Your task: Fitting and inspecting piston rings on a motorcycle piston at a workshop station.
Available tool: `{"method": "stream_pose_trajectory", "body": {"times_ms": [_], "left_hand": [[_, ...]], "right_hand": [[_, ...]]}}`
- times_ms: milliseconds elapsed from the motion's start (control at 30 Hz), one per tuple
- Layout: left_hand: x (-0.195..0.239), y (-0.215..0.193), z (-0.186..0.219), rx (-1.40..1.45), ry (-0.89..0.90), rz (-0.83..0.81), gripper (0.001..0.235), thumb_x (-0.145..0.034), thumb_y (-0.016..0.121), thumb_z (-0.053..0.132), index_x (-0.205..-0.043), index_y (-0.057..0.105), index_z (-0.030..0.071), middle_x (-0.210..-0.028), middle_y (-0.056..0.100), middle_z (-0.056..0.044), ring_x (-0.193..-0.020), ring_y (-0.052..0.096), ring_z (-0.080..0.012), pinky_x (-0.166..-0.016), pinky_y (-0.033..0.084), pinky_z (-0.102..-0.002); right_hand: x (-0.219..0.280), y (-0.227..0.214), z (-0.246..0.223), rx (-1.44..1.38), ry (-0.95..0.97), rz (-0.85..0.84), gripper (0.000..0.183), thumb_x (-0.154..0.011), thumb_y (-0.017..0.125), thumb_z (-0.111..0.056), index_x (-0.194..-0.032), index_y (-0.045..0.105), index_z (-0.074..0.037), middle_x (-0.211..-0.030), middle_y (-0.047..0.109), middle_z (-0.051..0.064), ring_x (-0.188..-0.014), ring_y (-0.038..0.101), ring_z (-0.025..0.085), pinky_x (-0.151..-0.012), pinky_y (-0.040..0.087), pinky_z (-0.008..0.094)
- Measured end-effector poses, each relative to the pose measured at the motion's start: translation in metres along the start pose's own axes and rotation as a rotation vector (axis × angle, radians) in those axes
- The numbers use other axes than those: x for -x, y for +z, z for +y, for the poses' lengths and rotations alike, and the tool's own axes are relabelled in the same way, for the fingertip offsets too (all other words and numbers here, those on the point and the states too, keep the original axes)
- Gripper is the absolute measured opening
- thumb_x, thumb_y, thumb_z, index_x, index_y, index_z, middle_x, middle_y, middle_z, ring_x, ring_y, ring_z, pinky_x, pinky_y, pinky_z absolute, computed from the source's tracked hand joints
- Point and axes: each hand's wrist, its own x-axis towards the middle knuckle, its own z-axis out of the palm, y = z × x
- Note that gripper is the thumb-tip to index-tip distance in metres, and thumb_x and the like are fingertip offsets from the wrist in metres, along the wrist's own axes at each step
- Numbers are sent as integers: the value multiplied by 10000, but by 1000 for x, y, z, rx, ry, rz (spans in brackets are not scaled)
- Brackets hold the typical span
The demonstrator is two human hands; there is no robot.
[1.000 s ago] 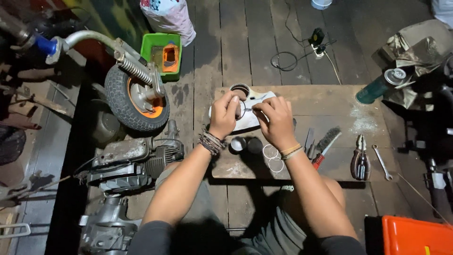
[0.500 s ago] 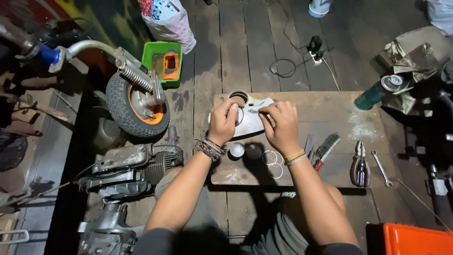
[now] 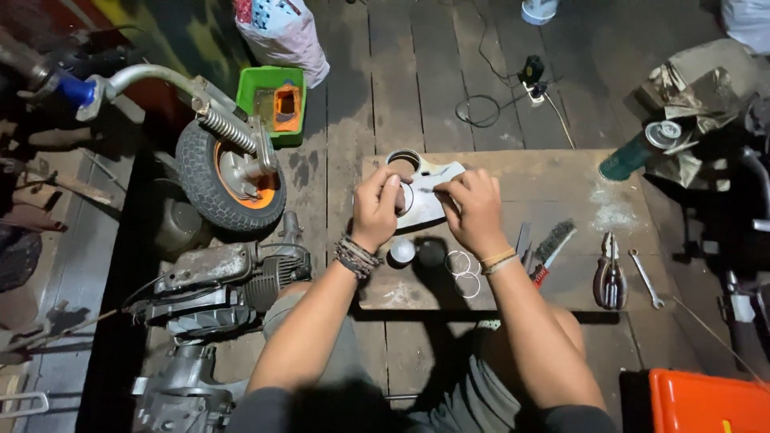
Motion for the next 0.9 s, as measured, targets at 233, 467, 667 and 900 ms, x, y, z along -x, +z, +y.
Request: {"method": "stream_pose_trajectory", "body": {"times_ms": [233,467,667,900], "left_hand": [[-1,-1,-1,-16,-2,23,305,-1042,454,121,-922,727,57,-515,593,-29,-535,633,-190,-598,536,-317],[-1,-2,3,-44,50,36,280,-1028,475,106,-923,732,66,-491,567,-36,-505,613,-194,-569,517,-310],[1,1,4,-36,25,17,281,-1029,477,108,-927,734,60,-481,556,-32,-492,592,-178,-568,508,-296],[5,4,2,47,-34,18,299,-1040,451,121,-939,720,38,-488,552,-32,-509,579,-146,-579,502,-289]], "right_hand": [[-4,-9,-17,-62,10,4,72,-943,731,-126,-989,727,-181,-861,572,-4,-824,549,254,-758,378,358],[-9,-15,-28,-100,58,-9,69,-969,729,-139,-1016,722,-189,-880,560,-5,-863,545,250,-791,379,347],[-9,-21,-24,-97,87,-33,61,-966,736,-152,-1005,724,-198,-872,564,-17,-872,546,238,-794,380,345],[-5,-18,-16,-78,82,-24,64,-949,742,-146,-983,720,-195,-853,569,-6,-861,549,248,-791,383,359]]}}
